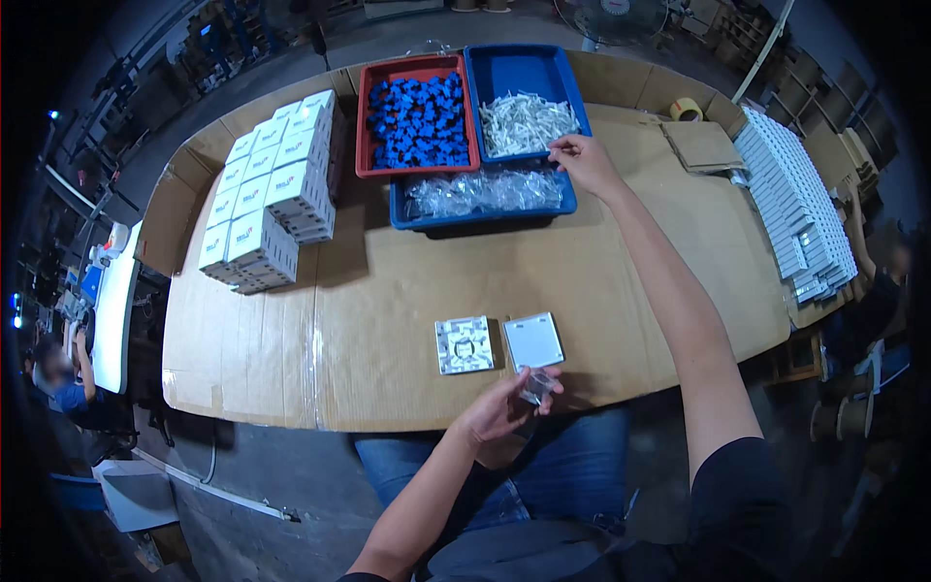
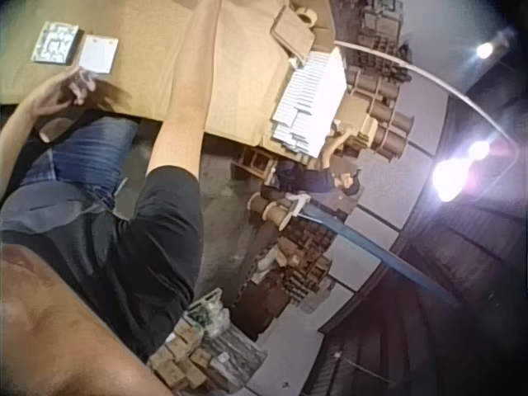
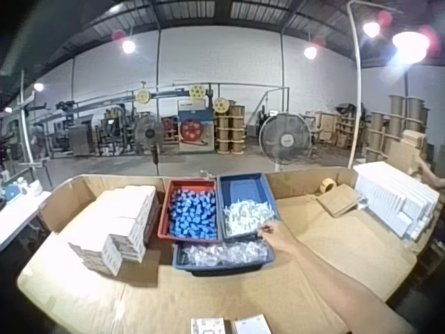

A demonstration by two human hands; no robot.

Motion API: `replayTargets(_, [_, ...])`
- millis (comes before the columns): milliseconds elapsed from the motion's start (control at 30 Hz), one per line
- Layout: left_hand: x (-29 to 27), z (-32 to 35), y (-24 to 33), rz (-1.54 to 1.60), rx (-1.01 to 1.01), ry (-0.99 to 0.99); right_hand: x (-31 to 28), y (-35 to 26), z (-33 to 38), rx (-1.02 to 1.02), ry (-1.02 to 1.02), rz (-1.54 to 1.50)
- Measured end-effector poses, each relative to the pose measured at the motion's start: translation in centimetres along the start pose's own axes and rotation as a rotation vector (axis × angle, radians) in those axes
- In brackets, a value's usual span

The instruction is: Manually assemble and package electronic components into boxes.

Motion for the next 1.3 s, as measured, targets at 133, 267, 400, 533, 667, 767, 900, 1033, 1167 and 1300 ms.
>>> replayTargets(133, [-0.1,-0.5,-0.4,0.032,-0.036,-0.025,-2.5,1.4,-5.3,-0.037,0.239,0.333])
replayTargets(267, [-0.2,-0.7,-0.7,0.13,-0.077,-0.026,-3.2,1.3,-9.1,-0.051,0.328,0.57])
replayTargets(400, [0.3,-0.5,-0.4,0.149,-0.112,0.009,-2.4,1.2,-11.3,-0.068,0.323,0.74])
replayTargets(533, [0.4,-0.8,-0.3,0.207,-0.106,-0.004,-1.5,2.1,-12.8,-0.071,0.286,0.777])
replayTargets(667, [0.1,-0.9,-0.3,0.221,-0.097,-0.013,-0.6,2.6,-13.2,0.016,0.273,0.75])
replayTargets(767, [0.4,-1.0,-0.2,0.216,-0.103,0.013,-1.3,3.8,-13.7,0.007,0.329,0.725])
replayTargets(900, [0.5,-1.4,-0.1,0.202,-0.11,0.007,-3.3,3.9,-13.1,-0.016,0.471,0.635])
replayTargets(1033, [0.7,-1.1,0.2,0.147,-0.092,-0.01,-4.0,2.5,-11.0,0.151,0.36,-0.184])
replayTargets(1167, [0.7,-0.2,0.2,0.021,-0.096,0.047,-2.2,-6.0,-3.2,0.086,0.022,-1.087])
replayTargets(1300, [0.0,-0.1,-0.7,0.068,-0.072,0.023,-2.8,-9.3,3.5,0.003,-0.05,-1.268])
Point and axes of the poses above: each hand's wrist, its own z-axis away from the middle knuckle, its own x-axis out of the palm, y = z × x, the point moved 7 cm from there along -z, towards the middle knuckle, and after that the axes turned 10 degrees about z, right-handed, at the moved point
